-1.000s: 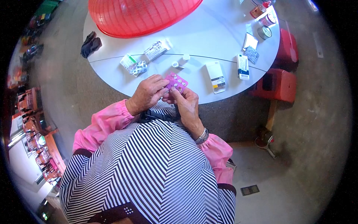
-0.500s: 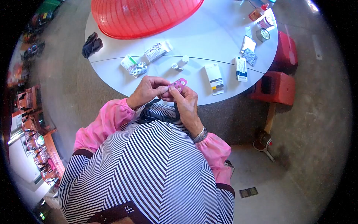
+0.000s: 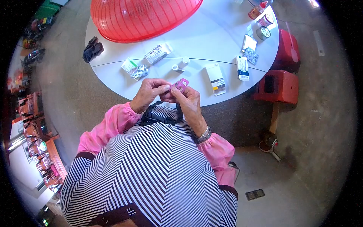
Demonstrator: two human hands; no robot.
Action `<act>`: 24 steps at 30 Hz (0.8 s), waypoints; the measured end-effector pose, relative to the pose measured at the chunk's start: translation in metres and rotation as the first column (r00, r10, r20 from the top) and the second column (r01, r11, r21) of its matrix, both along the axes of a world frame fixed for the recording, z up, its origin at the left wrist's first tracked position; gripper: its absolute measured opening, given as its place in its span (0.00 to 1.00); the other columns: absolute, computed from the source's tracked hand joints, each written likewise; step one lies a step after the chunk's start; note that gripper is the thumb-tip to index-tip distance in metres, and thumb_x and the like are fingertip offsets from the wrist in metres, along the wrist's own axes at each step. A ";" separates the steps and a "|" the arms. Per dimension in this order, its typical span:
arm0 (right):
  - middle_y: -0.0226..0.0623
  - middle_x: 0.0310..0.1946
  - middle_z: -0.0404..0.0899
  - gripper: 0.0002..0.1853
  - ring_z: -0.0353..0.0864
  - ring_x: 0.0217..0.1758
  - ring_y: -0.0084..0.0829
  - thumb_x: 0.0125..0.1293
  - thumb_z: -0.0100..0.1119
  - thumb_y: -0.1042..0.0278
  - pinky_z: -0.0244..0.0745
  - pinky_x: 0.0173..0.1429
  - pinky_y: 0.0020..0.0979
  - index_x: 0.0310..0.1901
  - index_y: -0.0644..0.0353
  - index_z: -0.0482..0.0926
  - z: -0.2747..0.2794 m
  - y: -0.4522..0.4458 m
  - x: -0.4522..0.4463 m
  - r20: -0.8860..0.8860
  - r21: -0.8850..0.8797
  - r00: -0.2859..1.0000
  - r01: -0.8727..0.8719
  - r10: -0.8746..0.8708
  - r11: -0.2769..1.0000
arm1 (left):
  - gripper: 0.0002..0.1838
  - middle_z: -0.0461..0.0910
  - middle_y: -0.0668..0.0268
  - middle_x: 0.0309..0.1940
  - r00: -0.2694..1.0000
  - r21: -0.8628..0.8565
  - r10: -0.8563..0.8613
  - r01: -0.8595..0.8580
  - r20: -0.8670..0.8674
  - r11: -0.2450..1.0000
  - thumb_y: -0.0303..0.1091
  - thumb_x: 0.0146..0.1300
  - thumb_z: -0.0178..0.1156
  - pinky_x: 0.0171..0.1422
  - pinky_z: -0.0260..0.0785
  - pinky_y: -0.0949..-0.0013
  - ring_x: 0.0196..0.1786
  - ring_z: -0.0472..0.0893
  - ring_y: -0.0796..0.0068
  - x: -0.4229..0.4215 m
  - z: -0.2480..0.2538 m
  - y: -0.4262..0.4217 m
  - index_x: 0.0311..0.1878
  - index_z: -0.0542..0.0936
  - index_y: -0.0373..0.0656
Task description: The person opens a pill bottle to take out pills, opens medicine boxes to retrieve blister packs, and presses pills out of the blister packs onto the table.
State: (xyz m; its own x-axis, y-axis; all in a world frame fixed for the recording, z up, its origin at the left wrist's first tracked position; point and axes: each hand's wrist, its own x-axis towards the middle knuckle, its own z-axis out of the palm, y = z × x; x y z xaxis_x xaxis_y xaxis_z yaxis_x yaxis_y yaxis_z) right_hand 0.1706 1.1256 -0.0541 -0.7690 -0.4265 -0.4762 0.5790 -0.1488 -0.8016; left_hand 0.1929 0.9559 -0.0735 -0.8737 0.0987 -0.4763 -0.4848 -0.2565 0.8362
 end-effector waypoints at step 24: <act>0.44 0.36 0.83 0.14 0.86 0.38 0.33 0.71 0.54 0.63 0.81 0.41 0.24 0.44 0.69 0.77 -0.089 0.075 -0.004 0.274 0.222 0.945 0.117 -0.178 0.968 | 0.08 0.82 0.63 0.29 0.884 0.142 0.175 -0.259 0.433 0.955 0.30 0.65 0.58 0.34 0.73 0.77 0.28 0.79 0.80 0.037 -0.058 -0.060 0.42 0.80 0.36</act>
